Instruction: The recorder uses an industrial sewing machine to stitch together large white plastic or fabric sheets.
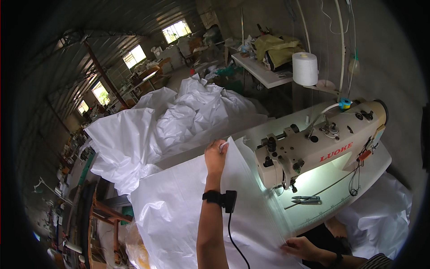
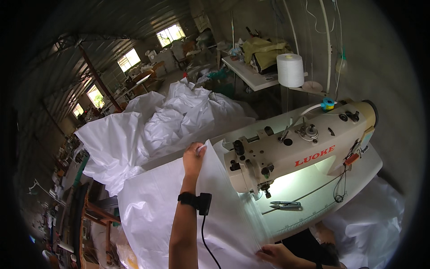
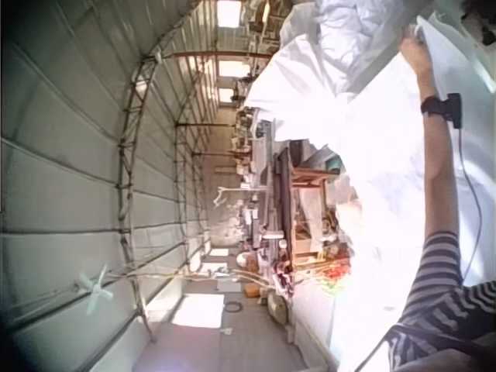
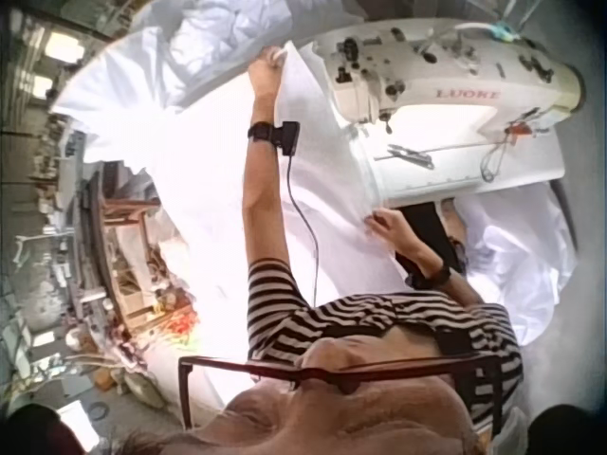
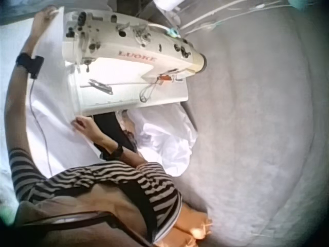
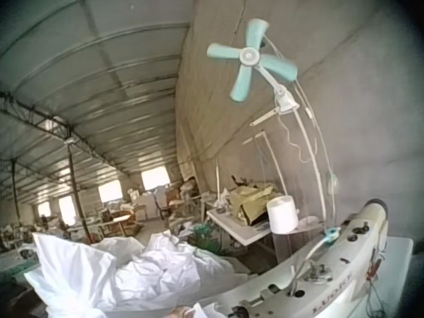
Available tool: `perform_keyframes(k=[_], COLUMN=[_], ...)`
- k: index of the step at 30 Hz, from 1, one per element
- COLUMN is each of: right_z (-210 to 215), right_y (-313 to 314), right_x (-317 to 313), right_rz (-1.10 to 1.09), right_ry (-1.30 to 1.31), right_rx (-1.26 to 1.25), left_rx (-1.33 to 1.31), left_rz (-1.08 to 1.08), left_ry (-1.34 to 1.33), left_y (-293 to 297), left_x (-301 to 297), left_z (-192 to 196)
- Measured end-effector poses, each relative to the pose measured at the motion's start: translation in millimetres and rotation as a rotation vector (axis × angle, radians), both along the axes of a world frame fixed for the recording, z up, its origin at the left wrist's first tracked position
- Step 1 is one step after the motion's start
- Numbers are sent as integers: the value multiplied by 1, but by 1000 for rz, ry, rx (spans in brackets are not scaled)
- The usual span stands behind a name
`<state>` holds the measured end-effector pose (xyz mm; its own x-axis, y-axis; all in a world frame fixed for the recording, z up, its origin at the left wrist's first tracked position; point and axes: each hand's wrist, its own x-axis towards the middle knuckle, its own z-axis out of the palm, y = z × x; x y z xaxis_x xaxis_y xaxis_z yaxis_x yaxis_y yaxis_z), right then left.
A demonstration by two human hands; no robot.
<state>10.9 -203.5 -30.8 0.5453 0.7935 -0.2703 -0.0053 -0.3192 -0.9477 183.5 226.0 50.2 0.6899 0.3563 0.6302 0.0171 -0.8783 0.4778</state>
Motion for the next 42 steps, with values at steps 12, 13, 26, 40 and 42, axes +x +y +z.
perform_keyframes(k=[12, 13, 26, 40, 42], right_z=[7, 33, -44, -43, -43], right_y=[-11, -3, 3, -51, -46], right_x=[-5, 2, -36, -26, -34], right_rz=[25, 153, 77, -203, -207], right_ry=[-429, -340, 288, 115, 224], right_rx=[-299, -596, 148, 264, 223], left_rx=[-12, -7, -64, -60, -76], left_rz=[-31, -45, -99, 13, -8], left_ry=[105, 88, 119, 147, 183], left_y=[9, 6, -90, -202, -202], left_x=[30, 23, -91, -146, -144], left_z=[-94, -91, -84, -68, -69])
